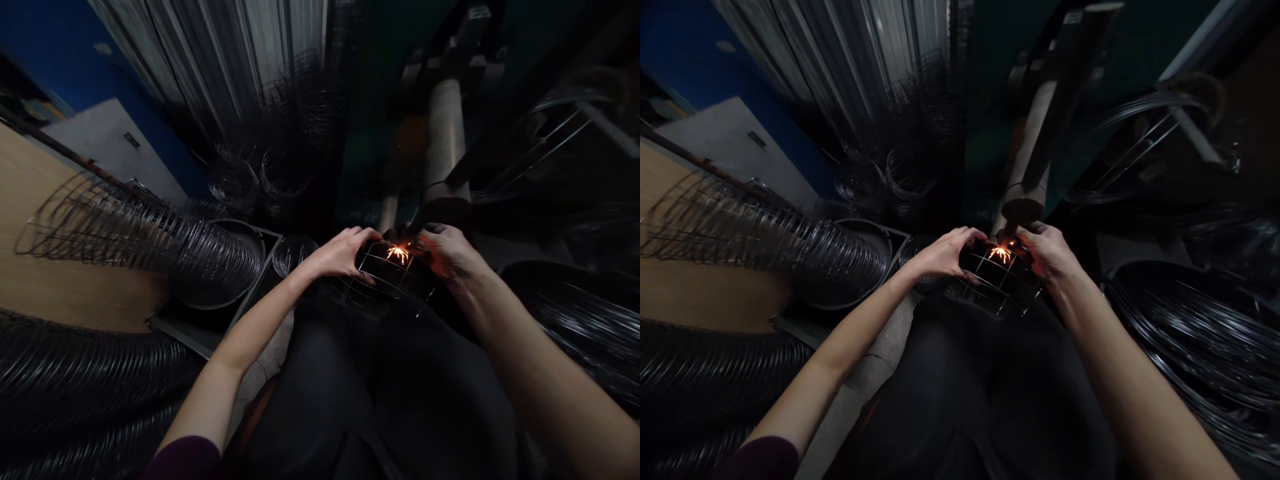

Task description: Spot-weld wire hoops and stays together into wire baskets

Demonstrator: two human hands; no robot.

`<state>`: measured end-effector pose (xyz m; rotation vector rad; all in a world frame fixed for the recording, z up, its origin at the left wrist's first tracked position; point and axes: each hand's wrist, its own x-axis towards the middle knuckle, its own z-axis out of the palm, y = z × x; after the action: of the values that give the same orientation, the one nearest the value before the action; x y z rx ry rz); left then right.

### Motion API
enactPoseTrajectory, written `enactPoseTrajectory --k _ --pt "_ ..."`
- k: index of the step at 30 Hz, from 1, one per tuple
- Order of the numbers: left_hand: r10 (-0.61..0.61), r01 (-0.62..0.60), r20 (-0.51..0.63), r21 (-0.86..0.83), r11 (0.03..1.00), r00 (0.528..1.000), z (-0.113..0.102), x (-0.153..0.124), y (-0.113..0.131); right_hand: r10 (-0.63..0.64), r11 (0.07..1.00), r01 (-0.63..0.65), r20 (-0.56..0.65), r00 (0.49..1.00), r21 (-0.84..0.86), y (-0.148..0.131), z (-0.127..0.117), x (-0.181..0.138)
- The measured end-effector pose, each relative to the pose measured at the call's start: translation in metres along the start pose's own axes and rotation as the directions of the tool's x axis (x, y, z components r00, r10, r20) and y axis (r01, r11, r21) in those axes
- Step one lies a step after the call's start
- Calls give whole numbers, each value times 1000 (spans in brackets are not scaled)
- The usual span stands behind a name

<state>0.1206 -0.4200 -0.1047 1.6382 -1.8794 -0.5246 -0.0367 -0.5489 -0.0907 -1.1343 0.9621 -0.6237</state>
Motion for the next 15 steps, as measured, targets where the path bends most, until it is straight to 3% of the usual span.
enactPoseTrajectory --k 5,8,11,13,15 --pt "39 -39 -4 32 999 999 -1 1 1 -60 996 60 1 998 -64 3 5 -3" --pt "-17 18 -31 54 998 999 -5 2 5 -203 953 194 -17 979 -232 0 -5 -3" --pt "-41 46 -72 67 997 997 -6 7 2 -476 788 373 -101 874 -490 5 -55 -9" --pt "-35 40 -86 63 997 996 0 6 1 -583 657 321 -190 790 -682 15 -108 -31" --pt "-31 36 -74 66 997 997 13 -4 5 -596 575 149 -287 749 -805 28 -166 -59"
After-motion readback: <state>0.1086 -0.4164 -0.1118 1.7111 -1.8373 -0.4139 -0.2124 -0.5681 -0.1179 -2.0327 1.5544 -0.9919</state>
